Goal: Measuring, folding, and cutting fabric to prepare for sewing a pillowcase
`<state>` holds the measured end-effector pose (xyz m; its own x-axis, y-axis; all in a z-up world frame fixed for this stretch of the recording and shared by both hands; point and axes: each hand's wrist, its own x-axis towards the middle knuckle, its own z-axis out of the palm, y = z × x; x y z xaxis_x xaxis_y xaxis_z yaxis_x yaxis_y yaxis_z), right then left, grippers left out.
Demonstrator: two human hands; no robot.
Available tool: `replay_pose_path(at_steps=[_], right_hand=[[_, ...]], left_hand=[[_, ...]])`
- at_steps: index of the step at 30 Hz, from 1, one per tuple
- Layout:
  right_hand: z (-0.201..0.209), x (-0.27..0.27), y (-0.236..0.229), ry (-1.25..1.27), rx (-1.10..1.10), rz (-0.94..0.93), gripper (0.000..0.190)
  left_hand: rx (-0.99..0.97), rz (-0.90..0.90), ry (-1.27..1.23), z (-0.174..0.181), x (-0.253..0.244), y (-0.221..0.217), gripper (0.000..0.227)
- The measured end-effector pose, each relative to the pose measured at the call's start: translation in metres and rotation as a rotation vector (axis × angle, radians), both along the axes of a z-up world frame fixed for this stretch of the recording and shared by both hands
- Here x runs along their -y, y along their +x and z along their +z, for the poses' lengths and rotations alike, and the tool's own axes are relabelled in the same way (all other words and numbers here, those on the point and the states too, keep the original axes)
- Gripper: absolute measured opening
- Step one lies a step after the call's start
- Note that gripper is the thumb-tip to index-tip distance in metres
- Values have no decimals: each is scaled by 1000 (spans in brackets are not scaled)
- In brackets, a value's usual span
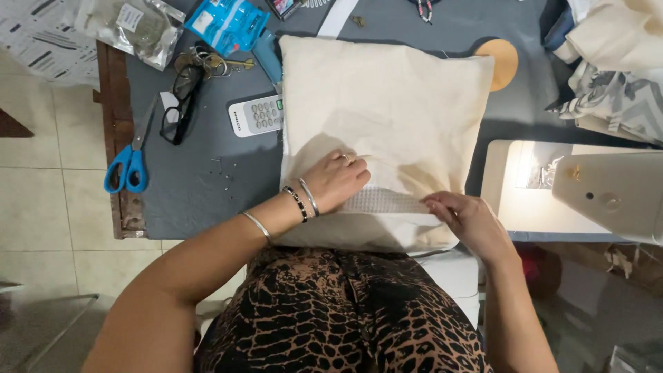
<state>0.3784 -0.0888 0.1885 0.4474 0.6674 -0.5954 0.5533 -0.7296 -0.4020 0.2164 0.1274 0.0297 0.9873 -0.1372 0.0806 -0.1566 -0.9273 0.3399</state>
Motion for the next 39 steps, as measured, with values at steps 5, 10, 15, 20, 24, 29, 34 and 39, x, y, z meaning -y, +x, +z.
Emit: replay_pose_path(at_steps=[5,10,15,20,24,29,34,39], right_hand=[[-54,-6,14,-99,277,262,41],[-68,-8,21,-237,393,530,52],[-23,-12,26,-69,47,425,20],[-17,-8,38,-80,-148,319,23],[-13,-9,43,-139,-133,272,39],[-56,9,59,-339,162,386,34],[-84,21,58,-455,309,324,29],[-152,62,76,-378,526,279,20]], left_hand=[[-48,61,47,46,-16,-12,12],[-146,166,107,17,-27,-37,14],[-57,-5,42,-18,-37,-72,13],[-405,11,-125,57,-61,-73,53],[-504,50,-94,24,-82,-82,43],[-403,217,10,2,-75,-100,33],[-173,401,124,-21,-56,-120,41],[-2,768,-195,-1,-39,-148,47]])
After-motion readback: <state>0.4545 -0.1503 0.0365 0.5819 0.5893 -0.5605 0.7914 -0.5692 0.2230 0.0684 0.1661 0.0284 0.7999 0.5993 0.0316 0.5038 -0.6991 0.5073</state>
